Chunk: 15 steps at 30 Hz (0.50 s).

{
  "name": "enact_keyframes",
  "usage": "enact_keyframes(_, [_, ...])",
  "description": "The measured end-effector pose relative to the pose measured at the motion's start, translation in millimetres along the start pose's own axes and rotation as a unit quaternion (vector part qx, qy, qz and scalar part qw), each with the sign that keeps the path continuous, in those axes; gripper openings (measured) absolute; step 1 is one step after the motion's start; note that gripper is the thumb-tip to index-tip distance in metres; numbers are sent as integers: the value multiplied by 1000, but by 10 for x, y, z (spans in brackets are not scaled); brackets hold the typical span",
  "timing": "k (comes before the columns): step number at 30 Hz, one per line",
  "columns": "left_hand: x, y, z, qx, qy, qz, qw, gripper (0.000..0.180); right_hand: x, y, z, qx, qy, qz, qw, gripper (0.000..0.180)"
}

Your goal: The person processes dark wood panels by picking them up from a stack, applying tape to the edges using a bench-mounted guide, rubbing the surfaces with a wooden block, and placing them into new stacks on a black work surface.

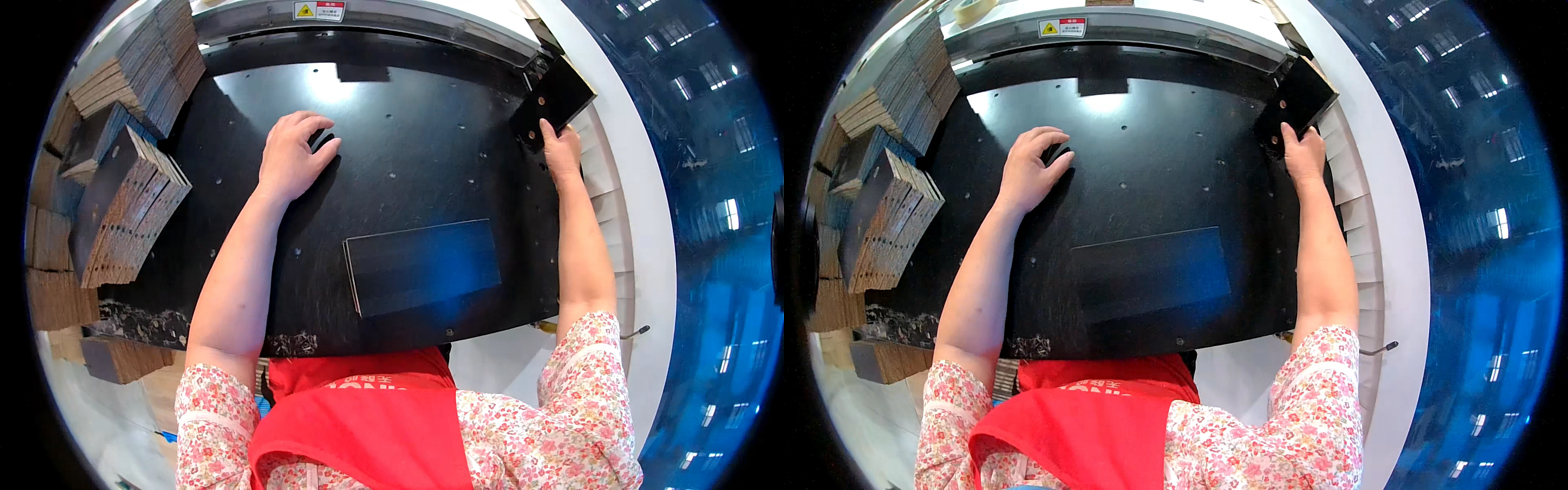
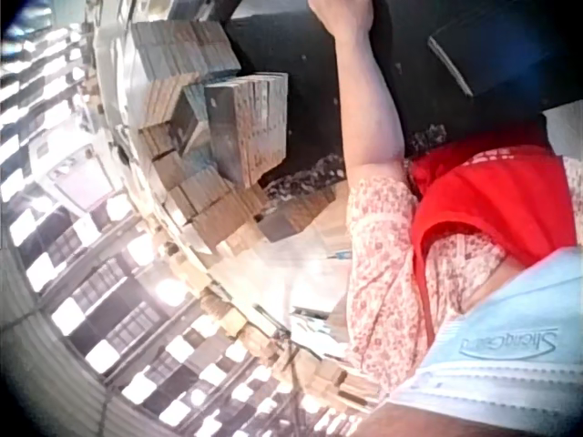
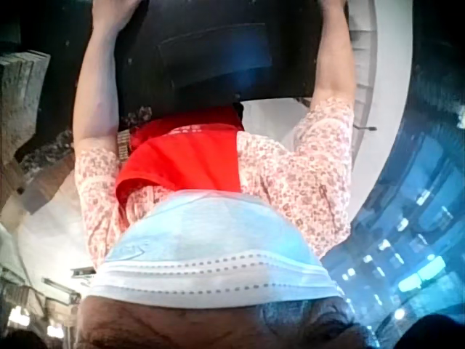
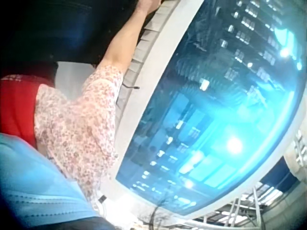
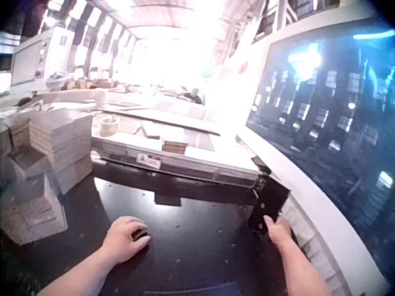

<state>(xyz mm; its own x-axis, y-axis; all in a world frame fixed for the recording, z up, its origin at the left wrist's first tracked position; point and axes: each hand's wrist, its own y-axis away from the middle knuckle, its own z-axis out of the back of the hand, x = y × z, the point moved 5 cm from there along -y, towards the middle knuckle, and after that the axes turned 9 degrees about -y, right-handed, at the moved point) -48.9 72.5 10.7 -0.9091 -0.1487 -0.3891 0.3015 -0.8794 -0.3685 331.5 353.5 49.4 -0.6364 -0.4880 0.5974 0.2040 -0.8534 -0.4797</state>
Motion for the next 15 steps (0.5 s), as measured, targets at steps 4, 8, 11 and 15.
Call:
enact_keyframes(4, [25, -8, -42, -3, -7, -2, 1000, 31, 123, -232, 220, 44, -10, 3, 999, 37])
enact_keyframes(8, [11, 3, -11, -7, -13, 0, 1000, 31, 426, -259, 277, 158, 182, 31, 970, 33])
enact_keyframes(11, [7, -1, -22, -5, -2, 0, 1000, 30, 380, -71, 95, 312, 238, -97, 915, 33])
enact_keyframes(15, [29, 5, -9, -5, 3, 2, 1000, 29, 515, -157, 29, 317, 251, -72, 912, 49])
